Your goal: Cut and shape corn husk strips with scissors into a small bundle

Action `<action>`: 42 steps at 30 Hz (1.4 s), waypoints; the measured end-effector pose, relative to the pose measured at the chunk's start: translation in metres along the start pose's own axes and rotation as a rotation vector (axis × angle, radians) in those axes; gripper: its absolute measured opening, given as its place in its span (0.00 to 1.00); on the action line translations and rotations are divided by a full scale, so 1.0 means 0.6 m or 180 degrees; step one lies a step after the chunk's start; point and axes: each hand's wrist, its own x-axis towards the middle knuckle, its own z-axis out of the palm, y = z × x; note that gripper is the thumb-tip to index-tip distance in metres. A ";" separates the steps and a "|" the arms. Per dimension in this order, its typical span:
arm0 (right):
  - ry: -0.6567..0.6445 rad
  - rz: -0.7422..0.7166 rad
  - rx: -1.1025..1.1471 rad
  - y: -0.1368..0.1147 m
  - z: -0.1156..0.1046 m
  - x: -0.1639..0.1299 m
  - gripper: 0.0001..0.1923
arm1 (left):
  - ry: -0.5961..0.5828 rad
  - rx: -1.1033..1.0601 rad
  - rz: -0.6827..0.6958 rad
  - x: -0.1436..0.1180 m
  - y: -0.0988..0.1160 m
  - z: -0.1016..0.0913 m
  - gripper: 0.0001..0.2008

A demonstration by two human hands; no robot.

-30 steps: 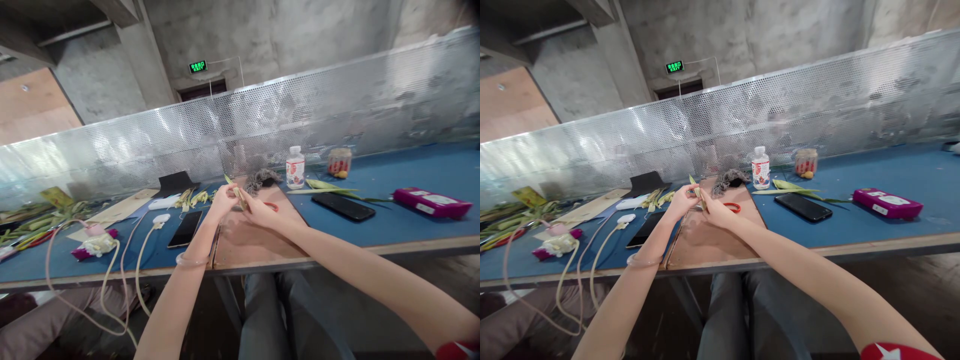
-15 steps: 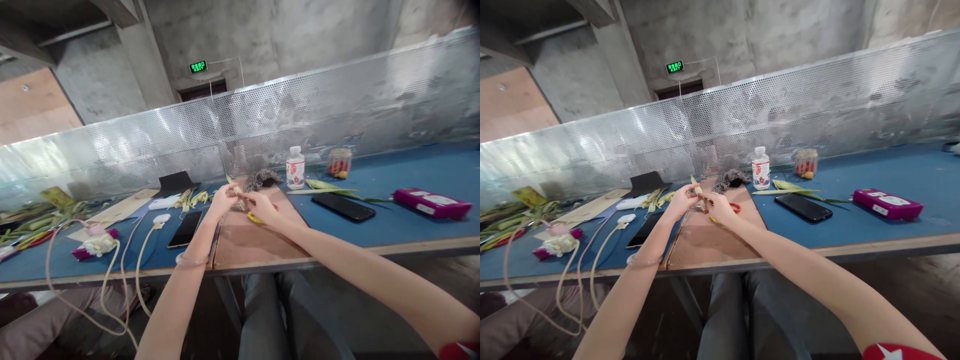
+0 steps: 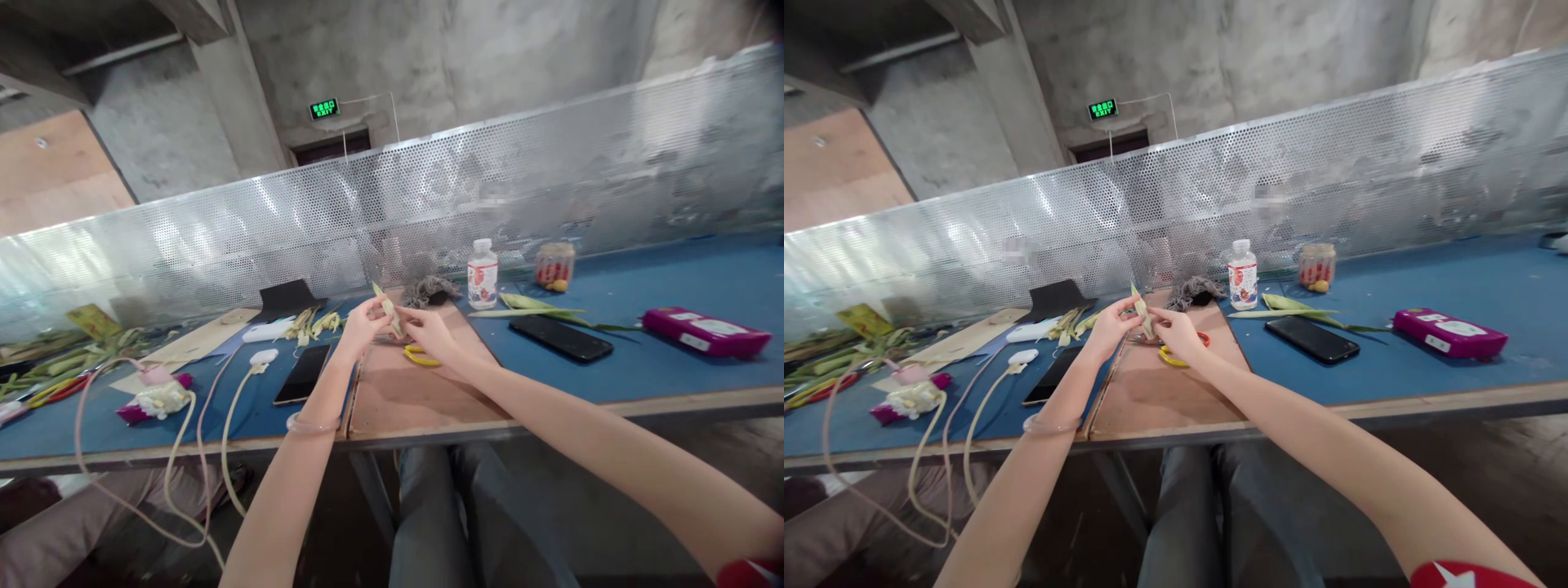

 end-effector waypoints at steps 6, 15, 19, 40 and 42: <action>0.0011 0.0018 0.0034 -0.001 0.004 -0.006 0.27 | -0.0300 0.0153 -0.0101 -0.011 0.011 0.002 0.31; 0.0097 0.0213 0.0155 -0.017 -0.002 -0.009 0.25 | -0.0442 0.0152 -0.0060 -0.010 0.002 -0.002 0.34; 0.0054 0.0326 0.0302 -0.017 0.000 -0.007 0.23 | -0.0511 0.0131 -0.0082 -0.013 0.006 -0.001 0.35; -0.0180 -0.0035 -0.0092 0.004 -0.010 0.023 0.12 | -0.0670 -0.0071 -0.0106 -0.013 0.004 -0.008 0.33; -0.0265 -0.0124 -0.0074 0.005 -0.008 0.037 0.11 | -0.0604 -0.0028 -0.0067 -0.013 0.002 -0.009 0.32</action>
